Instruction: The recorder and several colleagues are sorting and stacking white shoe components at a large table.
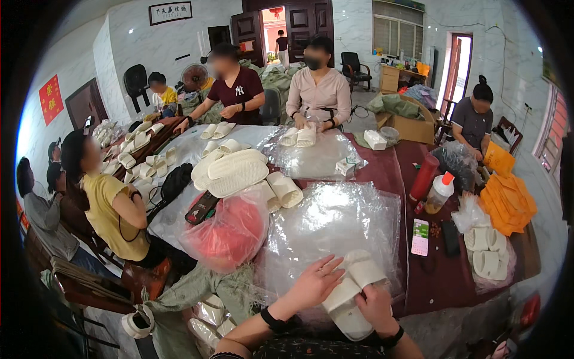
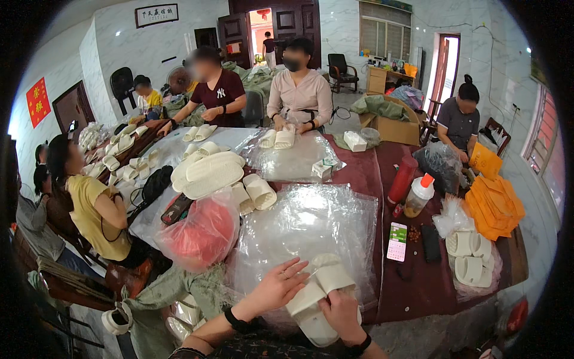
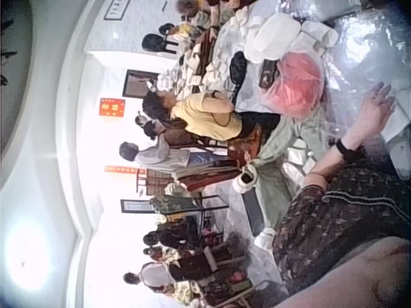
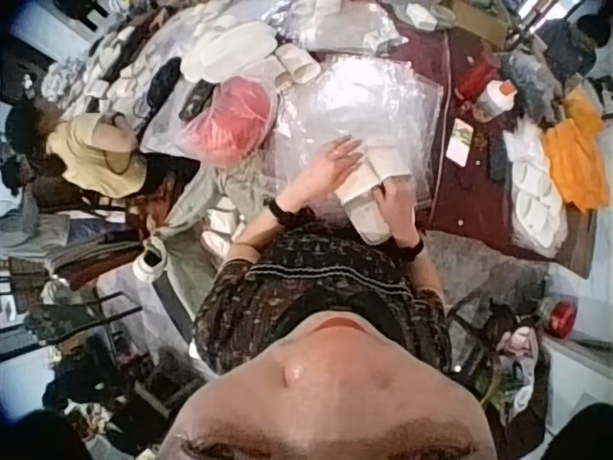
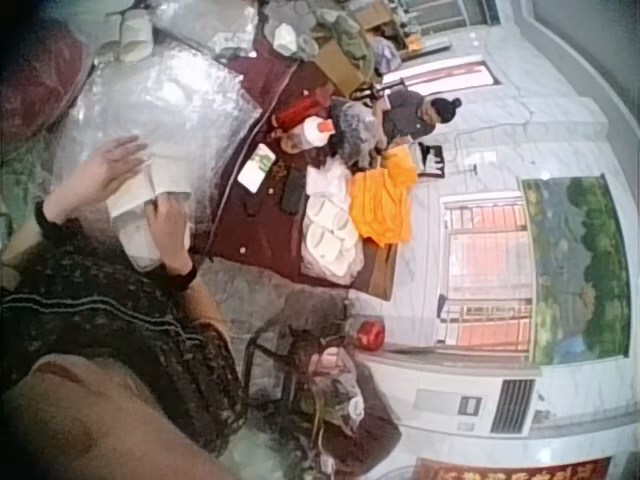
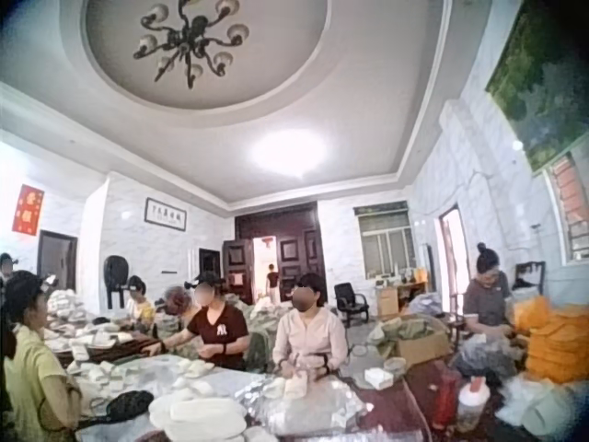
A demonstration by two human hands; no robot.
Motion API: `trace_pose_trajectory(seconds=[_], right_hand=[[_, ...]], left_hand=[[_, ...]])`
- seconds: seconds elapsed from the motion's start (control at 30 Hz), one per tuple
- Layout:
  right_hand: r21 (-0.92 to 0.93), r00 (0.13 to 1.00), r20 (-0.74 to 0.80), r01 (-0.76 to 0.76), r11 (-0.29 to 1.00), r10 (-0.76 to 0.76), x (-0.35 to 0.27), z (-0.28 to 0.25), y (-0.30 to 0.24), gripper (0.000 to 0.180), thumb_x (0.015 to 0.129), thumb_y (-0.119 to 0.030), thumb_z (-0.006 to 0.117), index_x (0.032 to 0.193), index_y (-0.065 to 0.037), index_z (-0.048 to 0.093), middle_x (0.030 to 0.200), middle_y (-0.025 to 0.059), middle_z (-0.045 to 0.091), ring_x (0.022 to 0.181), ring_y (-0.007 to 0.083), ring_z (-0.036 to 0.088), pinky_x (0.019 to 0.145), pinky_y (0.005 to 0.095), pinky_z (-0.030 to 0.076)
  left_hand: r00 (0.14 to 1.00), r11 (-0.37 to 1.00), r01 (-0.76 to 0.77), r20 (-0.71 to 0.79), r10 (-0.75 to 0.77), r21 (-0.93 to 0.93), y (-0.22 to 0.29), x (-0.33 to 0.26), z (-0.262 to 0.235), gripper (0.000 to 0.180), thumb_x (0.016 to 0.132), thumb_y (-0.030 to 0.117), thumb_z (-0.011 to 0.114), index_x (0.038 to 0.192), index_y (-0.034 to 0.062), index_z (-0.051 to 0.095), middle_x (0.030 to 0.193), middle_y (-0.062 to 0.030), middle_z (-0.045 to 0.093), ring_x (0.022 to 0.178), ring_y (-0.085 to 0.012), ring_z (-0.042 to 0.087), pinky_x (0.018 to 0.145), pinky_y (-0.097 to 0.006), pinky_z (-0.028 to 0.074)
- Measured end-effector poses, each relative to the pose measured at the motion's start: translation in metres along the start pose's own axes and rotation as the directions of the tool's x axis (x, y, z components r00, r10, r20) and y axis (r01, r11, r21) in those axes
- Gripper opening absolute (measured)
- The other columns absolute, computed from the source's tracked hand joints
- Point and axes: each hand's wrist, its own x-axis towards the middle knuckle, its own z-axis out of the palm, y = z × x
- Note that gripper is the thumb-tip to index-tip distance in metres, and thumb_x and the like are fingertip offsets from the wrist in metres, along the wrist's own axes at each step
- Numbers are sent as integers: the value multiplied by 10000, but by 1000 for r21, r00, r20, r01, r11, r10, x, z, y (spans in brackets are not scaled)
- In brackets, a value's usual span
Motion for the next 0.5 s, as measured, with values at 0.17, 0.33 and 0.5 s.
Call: trace_pose_trajectory(seconds=[0.17, 0.33, 0.5], right_hand=[[-57, 991, -111, 70, 996, -76, 6, 17, 5, 216, 795, -174, 709, 765, -14, 567, 705, 176, 605, 654, 390, 599, 588, 487, 457], [5, 986, -163, -34, 999, 35, 18, 25, 11, 209, 807, -181, 709, 785, -22, 574, 710, 171, 602, 655, 394, 593, 588, 490, 462], [1, 991, -130, -30, 1000, 29, 35, 57, 25, 239, 857, -274, 634, 812, -45, 580, 799, 167, 622, 753, 401, 597, 613, 485, 448]], left_hand=[[1000, 1000, 4, -14, -5, -26, 13, -3, 6, 324, 888, 134, 650, 1187, 9, 648, 1356, -167, 559, 1279, -366, 505, 1021, -437, 457], [1000, 1000, 0, -29, 0, 29, 15, -4, 5, 416, 885, 138, 641, 1277, 9, 591, 1370, -161, 551, 1258, -349, 516, 1000, -433, 462], [999, 999, -40, 11, 40, -14, 25, 2, 9, 461, 873, 116, 629, 1317, 8, 563, 1406, -156, 520, 1240, -353, 517, 1007, -434, 453]])
